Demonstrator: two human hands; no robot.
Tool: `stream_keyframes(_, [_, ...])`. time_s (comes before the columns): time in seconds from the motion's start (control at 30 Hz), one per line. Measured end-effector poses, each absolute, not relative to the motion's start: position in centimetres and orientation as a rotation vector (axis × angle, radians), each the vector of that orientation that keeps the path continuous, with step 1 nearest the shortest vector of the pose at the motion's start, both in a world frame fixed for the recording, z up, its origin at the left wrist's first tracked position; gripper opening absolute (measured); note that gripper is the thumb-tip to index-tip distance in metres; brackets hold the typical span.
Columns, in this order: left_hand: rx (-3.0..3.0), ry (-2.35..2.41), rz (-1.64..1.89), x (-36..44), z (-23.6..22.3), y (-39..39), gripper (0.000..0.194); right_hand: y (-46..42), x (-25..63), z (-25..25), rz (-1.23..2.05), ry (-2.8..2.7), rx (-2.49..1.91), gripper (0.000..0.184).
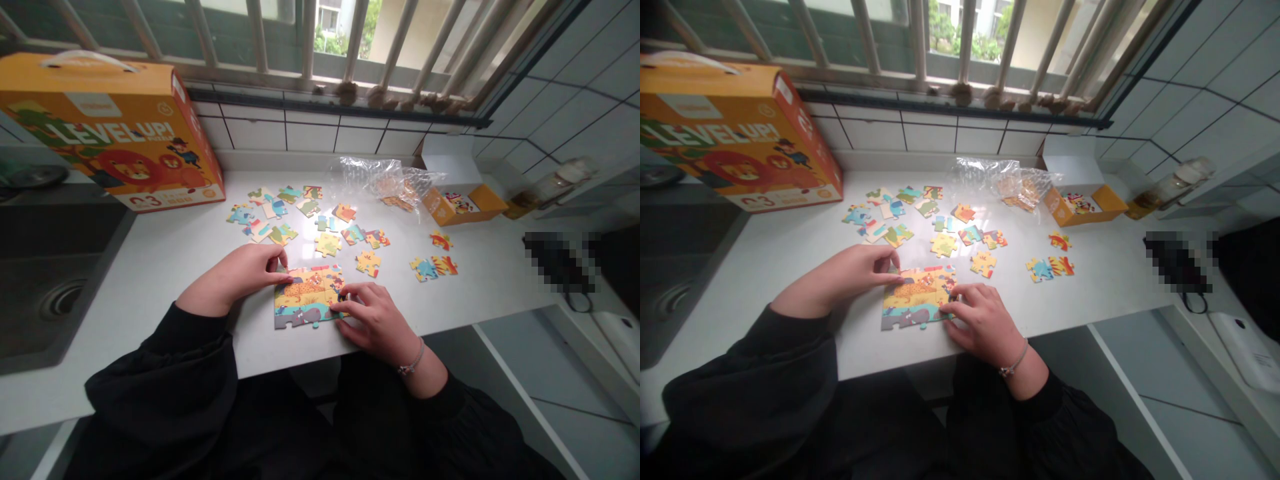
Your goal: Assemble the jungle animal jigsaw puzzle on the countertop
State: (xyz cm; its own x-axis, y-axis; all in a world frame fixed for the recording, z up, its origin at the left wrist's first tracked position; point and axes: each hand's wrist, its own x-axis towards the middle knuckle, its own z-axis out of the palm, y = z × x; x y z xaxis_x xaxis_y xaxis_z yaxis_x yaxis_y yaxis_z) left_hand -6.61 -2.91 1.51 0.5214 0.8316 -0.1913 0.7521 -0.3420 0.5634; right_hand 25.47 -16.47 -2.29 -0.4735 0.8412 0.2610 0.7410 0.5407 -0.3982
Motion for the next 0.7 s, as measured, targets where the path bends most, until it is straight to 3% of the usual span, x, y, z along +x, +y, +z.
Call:
stream_keyframes(0.2, [2.156, 1.283, 0.154, -6.5, 1.7, -2.8, 0.032, -16.5, 25.5, -2.6, 0.341, -2.24, -1.282, 0.038])
stream_keyframes(0.47, [2.147, 1.31, 0.169, -6.3, 2.2, -3.0, 0.034, -16.0, 28.4, -3.4, 0.001, -1.753, -1.68, 0.016])
stream_keyframes(0.7, [2.147, 1.305, 0.156, -6.3, 2.2, -3.1, 0.027, -15.6, 34.1, -4.5, -0.275, -1.456, -2.145, 0.047])
